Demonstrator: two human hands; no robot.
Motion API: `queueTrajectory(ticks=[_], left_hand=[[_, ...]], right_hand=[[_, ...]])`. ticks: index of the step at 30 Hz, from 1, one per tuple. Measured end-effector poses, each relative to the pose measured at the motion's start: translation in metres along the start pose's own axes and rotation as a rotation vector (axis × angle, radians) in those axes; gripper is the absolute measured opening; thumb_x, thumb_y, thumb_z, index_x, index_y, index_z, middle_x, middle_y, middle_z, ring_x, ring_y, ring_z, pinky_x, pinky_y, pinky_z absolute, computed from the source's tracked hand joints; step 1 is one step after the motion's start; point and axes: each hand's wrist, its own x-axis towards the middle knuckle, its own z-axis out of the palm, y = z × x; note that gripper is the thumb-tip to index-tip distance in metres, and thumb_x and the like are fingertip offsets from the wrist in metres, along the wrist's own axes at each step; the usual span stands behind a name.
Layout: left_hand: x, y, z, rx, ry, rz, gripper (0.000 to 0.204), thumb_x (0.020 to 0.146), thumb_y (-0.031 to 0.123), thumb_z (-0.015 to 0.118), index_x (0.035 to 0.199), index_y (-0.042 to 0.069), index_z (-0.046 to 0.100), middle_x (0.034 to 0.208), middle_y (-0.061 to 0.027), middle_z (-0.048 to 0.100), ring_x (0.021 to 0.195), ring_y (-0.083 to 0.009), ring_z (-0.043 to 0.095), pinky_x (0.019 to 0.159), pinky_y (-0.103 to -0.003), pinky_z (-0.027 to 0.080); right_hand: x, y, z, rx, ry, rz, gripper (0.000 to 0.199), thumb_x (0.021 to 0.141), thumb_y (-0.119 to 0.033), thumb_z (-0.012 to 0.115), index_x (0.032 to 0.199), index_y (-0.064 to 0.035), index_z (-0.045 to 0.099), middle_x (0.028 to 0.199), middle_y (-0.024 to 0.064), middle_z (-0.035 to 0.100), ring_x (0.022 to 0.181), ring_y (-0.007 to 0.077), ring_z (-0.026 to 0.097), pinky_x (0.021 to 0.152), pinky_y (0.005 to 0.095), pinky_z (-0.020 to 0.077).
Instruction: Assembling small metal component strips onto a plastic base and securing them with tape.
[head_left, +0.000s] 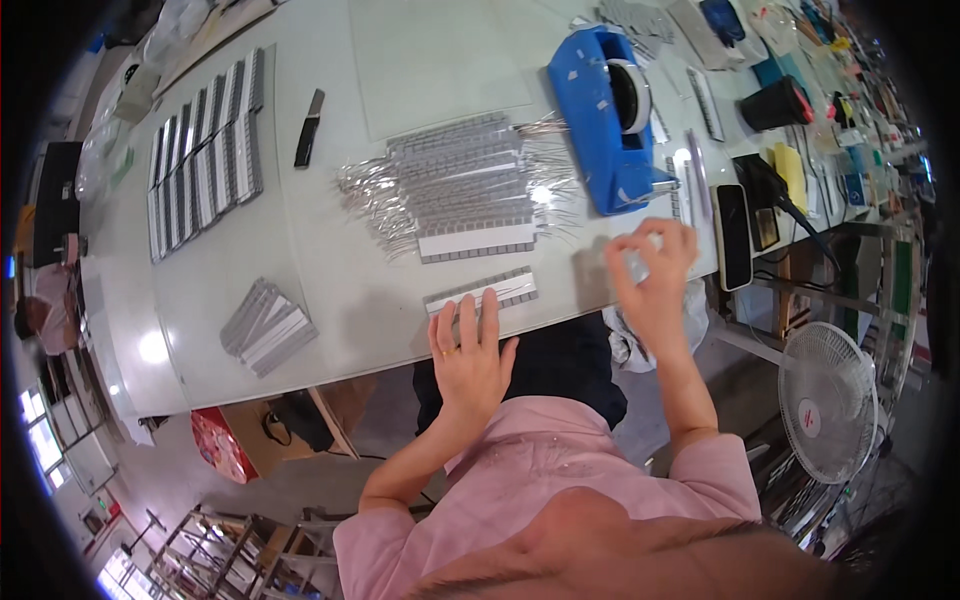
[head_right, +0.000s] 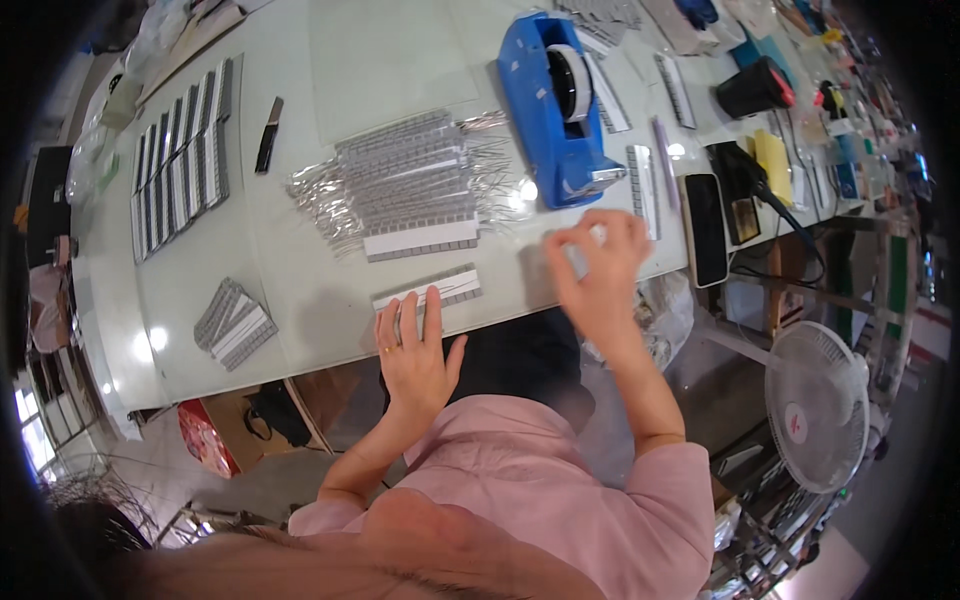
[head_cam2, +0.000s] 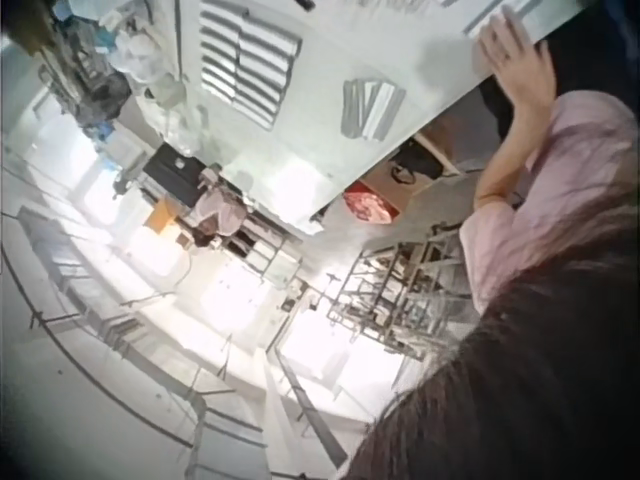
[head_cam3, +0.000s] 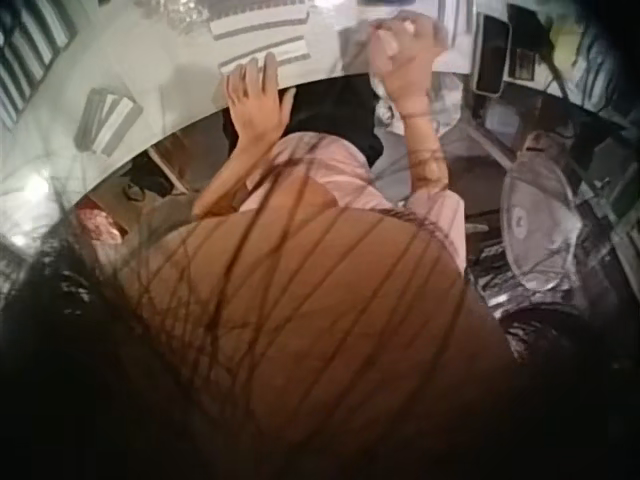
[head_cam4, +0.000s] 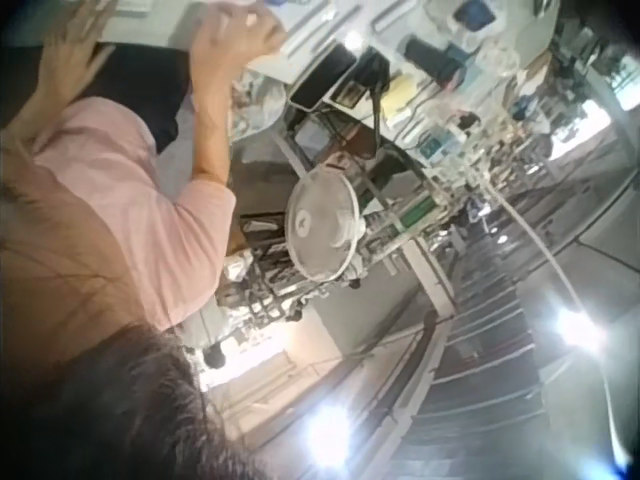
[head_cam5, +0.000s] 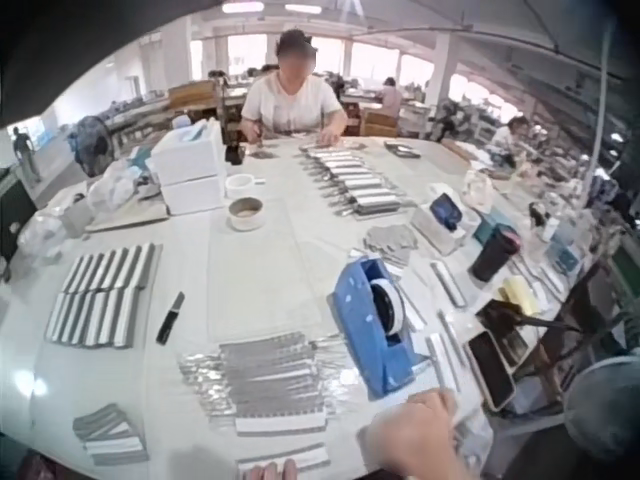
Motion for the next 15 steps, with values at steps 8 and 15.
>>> queueTrajectory(ticks=[8, 15], left_hand=[[-0.002, 0.0, 0.0, 0.03, 0.011, -0.003, 0.073, 0.082, 0.034, 0.076, 0.145, 0.007, 0.05, 0.139, -0.0167, 0.043, 0.129, -0.039, 0.038, 0.11, -0.055, 0.034], [-0.003, 0.0, -0.001, 0.005, 0.018, -0.004, 0.073, 0.081, 0.032, 0.077, 0.145, 0.008, 0.05, 0.139, -0.0166, 0.043, 0.13, -0.0389, 0.037, 0.11, -0.055, 0.034]], right_hand=[[-0.035, -0.045, 0.055, 0.241, -0.175, -0.058, 0.009, 0.077, -0.018, 0.076, 0.083, -0.0165, 0.07, 0.104, 0.0012, 0.058, 0.108, 0.0324, 0.046, 0.093, 0.0481, 0.0277], [-0.041, -0.048, 0.064, 0.166, -0.15, -0.085, 0.009, 0.078, -0.019, 0.076, 0.084, -0.0181, 0.07, 0.104, -0.0013, 0.058, 0.109, 0.0296, 0.047, 0.09, 0.0473, 0.0261]])
